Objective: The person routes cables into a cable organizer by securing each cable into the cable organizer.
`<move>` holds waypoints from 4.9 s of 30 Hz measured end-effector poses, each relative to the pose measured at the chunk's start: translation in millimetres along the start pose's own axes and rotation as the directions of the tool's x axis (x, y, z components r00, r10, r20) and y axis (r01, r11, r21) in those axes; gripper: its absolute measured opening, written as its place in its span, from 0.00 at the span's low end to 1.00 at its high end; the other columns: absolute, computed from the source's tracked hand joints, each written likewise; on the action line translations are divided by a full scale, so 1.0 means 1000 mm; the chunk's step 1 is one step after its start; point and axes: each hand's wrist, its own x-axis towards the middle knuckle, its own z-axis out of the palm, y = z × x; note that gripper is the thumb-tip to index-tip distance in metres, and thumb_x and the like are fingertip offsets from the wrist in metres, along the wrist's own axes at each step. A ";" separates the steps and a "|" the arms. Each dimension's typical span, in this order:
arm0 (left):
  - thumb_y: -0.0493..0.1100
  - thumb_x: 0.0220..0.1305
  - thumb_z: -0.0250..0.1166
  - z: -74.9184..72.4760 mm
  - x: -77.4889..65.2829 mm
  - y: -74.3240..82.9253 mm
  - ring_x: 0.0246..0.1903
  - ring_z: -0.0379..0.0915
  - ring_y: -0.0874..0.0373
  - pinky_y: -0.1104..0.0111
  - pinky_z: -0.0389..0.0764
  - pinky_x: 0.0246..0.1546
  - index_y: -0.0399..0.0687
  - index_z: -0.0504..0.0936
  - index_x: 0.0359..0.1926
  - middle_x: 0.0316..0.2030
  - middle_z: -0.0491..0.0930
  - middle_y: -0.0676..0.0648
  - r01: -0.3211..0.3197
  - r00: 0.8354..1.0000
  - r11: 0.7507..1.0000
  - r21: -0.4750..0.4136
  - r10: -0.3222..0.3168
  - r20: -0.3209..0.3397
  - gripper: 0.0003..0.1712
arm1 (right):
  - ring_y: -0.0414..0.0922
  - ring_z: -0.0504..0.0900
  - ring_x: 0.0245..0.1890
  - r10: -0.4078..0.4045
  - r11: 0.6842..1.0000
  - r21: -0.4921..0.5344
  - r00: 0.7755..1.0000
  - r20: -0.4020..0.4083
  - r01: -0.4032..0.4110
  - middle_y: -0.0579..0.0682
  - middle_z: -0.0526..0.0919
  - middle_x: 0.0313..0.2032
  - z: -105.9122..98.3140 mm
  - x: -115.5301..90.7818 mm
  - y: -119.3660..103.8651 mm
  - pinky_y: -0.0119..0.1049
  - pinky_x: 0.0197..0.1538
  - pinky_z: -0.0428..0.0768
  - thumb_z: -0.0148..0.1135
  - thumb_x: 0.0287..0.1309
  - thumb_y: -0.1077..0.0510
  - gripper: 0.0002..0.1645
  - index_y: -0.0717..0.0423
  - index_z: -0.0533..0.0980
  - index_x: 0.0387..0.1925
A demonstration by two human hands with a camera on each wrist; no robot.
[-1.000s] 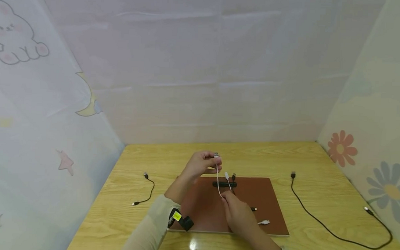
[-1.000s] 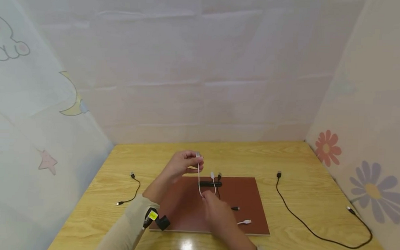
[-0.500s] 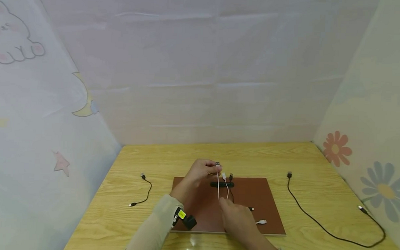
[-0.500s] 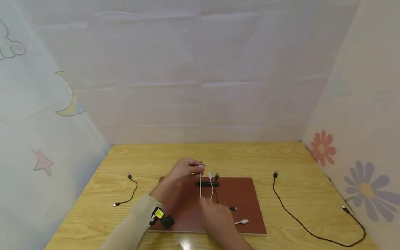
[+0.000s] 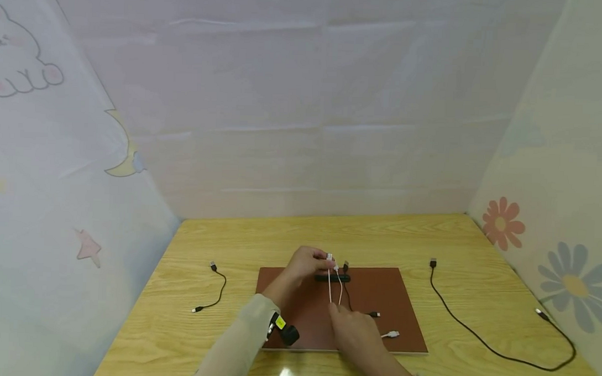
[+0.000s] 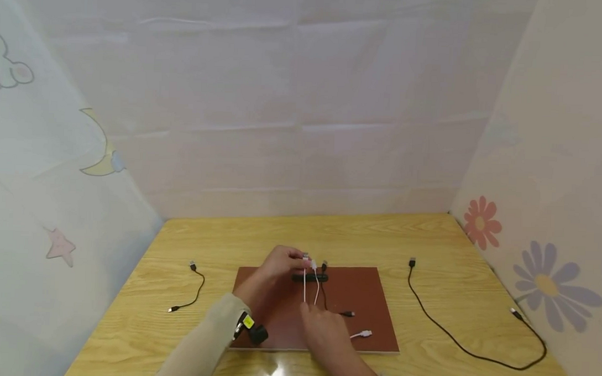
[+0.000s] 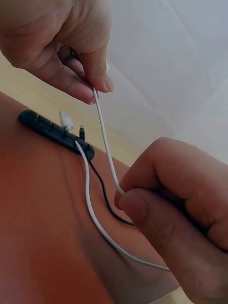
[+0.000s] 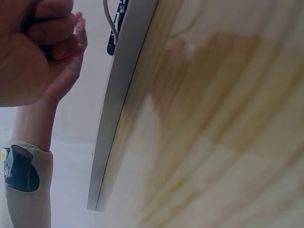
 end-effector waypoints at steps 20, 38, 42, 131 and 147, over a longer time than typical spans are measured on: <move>0.42 0.58 0.77 0.002 0.011 -0.019 0.32 0.86 0.58 0.66 0.85 0.35 0.42 0.91 0.42 0.35 0.88 0.48 -0.084 0.996 0.950 0.301 0.091 -0.010 0.12 | 0.45 0.74 0.14 -0.033 0.994 -0.103 0.990 0.135 0.047 0.49 0.76 0.20 0.003 0.007 0.008 0.39 0.15 0.71 0.65 0.62 0.61 0.09 0.54 0.72 0.30; 0.53 0.61 0.74 0.003 0.017 -0.036 0.40 0.83 0.58 0.70 0.81 0.37 0.51 0.92 0.45 0.39 0.89 0.52 -0.239 0.957 0.755 0.610 0.291 0.015 0.15 | 0.45 0.71 0.13 -0.048 0.995 -0.079 0.991 0.122 0.058 0.48 0.73 0.18 0.005 0.010 0.010 0.39 0.15 0.70 0.63 0.63 0.62 0.12 0.54 0.69 0.26; 0.52 0.61 0.74 0.003 0.017 -0.038 0.37 0.83 0.58 0.71 0.80 0.35 0.49 0.91 0.44 0.37 0.89 0.51 -0.247 0.952 0.746 0.618 0.307 0.010 0.15 | 0.45 0.71 0.13 -0.045 0.996 -0.072 0.991 0.123 0.055 0.48 0.73 0.18 0.005 0.010 0.011 0.39 0.15 0.70 0.63 0.64 0.61 0.12 0.54 0.70 0.26; 0.51 0.59 0.77 0.010 0.020 -0.044 0.30 0.71 0.62 0.70 0.76 0.31 0.47 0.85 0.38 0.32 0.78 0.53 -0.078 0.978 0.811 0.579 0.175 -0.113 0.15 | 0.42 0.69 0.12 -0.010 0.988 -0.151 0.991 0.131 0.030 0.46 0.66 0.14 0.003 0.014 -0.005 0.37 0.15 0.69 0.67 0.62 0.60 0.16 0.52 0.70 0.22; 0.51 0.62 0.74 0.008 0.022 -0.038 0.26 0.70 0.61 0.68 0.73 0.27 0.52 0.81 0.45 0.30 0.77 0.54 -0.083 0.983 0.814 0.575 0.162 -0.087 0.15 | 0.39 0.65 0.10 0.032 0.997 0.055 0.973 0.230 -0.046 0.43 0.65 0.12 0.004 0.006 0.000 0.34 0.13 0.64 0.66 0.64 0.58 0.16 0.51 0.72 0.21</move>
